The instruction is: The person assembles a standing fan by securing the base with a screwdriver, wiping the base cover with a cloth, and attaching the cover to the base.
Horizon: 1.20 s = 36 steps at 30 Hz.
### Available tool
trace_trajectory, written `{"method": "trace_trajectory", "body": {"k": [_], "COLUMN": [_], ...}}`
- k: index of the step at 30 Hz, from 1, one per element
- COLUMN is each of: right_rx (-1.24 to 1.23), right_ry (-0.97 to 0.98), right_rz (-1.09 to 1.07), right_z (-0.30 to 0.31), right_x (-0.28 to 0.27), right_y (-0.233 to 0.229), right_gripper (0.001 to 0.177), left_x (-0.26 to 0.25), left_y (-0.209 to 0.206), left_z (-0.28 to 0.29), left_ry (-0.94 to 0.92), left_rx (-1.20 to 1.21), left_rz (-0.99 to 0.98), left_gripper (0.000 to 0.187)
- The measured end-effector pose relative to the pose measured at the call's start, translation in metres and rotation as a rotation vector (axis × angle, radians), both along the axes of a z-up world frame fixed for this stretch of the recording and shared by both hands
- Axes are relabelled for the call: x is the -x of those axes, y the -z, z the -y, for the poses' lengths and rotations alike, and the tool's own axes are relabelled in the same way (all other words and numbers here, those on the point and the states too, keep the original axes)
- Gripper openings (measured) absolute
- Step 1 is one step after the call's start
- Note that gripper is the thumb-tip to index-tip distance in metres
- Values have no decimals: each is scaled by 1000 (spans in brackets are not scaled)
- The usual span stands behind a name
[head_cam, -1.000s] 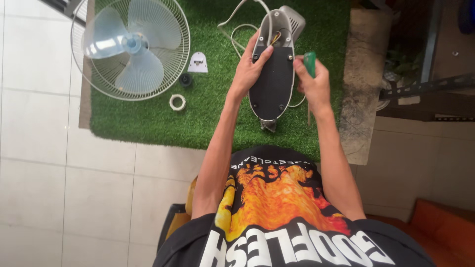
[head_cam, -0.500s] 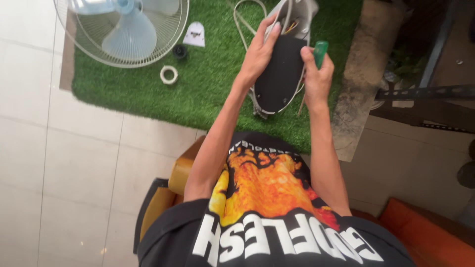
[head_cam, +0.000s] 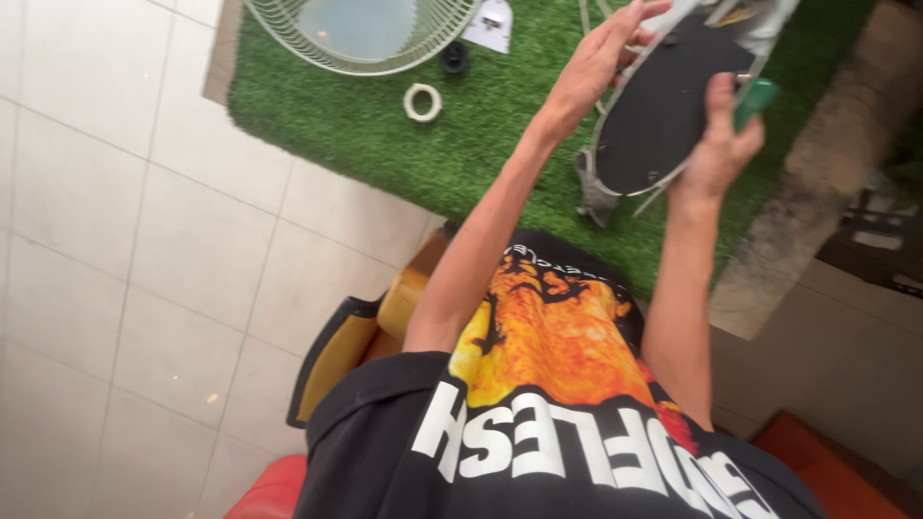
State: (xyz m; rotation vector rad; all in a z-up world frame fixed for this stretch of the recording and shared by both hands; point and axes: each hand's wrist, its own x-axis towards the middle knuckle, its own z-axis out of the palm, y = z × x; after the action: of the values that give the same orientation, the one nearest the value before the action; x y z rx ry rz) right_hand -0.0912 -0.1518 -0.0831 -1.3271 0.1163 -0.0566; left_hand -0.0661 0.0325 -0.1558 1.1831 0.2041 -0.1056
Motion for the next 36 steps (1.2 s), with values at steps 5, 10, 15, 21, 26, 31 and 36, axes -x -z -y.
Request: {"method": "trace_trajectory", "body": {"k": [5,10,15,21,26,31,36], "right_rx": [50,-42,2,34,79,114,61], "right_ry": [5,27,90,178,165,143,131], "right_rz": [28,47,31,-33,-42,-46,-32], "right_z": [-16,-33,-54,-73,-73,-75,-78], "right_x": [-4,-3,-6,-6,-6,-6,-8], "right_y": [-10,-15,-15,-28,-35,-35,-34], "right_gripper": [50,52,50,46,44,43,42], "left_x": [22,46,37,15,6,16,40], "left_y": [79,150,174,192,213,221,205], "left_z": [-59,-113,-137,-141,-139,-126,-107], "left_ry": [-349,-446,-272,-20,88,109,102], "left_rx": [-167,-824,-1114,-1579,-1738,-1759,-1563], "left_rz": [-25,-238,-38,102,6,-42,54], "left_gripper": [32,22,35,63,67,65,58]}}
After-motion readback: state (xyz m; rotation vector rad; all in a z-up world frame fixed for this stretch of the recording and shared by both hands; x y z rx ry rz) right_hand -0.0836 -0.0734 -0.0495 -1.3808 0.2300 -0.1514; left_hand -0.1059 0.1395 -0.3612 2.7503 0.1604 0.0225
